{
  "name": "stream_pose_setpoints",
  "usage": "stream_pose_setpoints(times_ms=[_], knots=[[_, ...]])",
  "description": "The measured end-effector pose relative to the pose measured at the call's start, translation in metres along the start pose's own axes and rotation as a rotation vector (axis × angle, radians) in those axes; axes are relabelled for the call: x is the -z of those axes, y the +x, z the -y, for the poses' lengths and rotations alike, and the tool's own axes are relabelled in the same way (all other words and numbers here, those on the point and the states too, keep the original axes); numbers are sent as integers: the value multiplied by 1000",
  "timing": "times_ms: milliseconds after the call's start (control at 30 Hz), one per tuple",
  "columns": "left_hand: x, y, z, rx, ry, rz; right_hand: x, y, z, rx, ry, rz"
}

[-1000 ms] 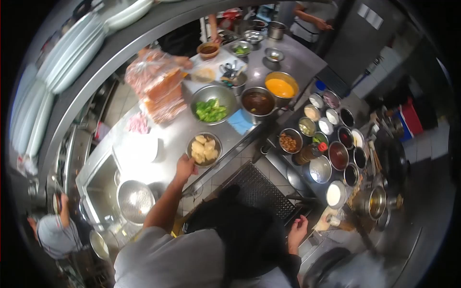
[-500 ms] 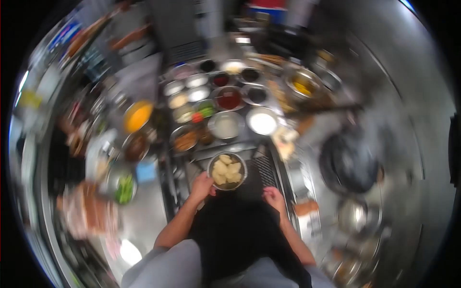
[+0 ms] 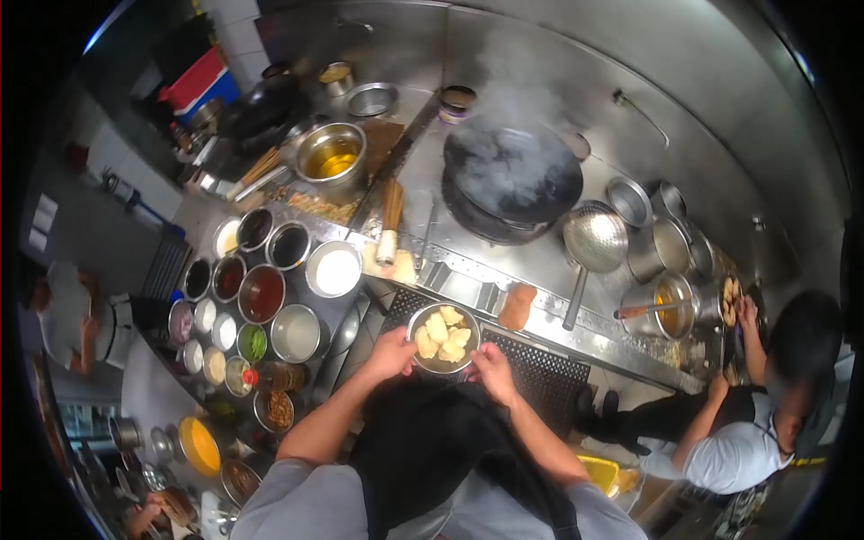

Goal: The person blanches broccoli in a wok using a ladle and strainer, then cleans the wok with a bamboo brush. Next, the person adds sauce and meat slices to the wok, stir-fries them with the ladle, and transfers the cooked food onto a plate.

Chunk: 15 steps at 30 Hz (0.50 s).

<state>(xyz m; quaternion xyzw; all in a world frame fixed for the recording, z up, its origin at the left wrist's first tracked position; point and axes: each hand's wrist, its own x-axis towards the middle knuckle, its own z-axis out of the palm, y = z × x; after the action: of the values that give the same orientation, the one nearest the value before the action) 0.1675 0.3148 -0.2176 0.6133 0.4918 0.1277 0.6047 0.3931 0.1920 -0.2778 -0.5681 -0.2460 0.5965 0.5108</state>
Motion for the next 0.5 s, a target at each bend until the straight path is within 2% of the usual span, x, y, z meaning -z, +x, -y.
stream_pose_setpoints(times_ms=[133, 233, 300, 367, 433, 467, 500], knots=[[-38, 26, -2, 15, 46, 162, 36, -11, -24, 27, 105, -190], [-66, 42, -32, 46, 13, 341, 73, -24, -32, 75, 167, -331], [-89, 58, -56, -65, 77, 406, 103, -37, -42, 142, 243, -488], [-117, 90, -71, -242, 166, 265, 134, -56, -46, 188, 298, -567], [-161, 128, -91, -472, 324, 203, 163, -77, -52, 243, 360, -676], [-191, 134, -113, -492, 343, 235, 178, -85, -57, 277, 392, -734], [-227, 139, -133, -630, 406, 254, 195, -92, -64, 292, 411, -758]])
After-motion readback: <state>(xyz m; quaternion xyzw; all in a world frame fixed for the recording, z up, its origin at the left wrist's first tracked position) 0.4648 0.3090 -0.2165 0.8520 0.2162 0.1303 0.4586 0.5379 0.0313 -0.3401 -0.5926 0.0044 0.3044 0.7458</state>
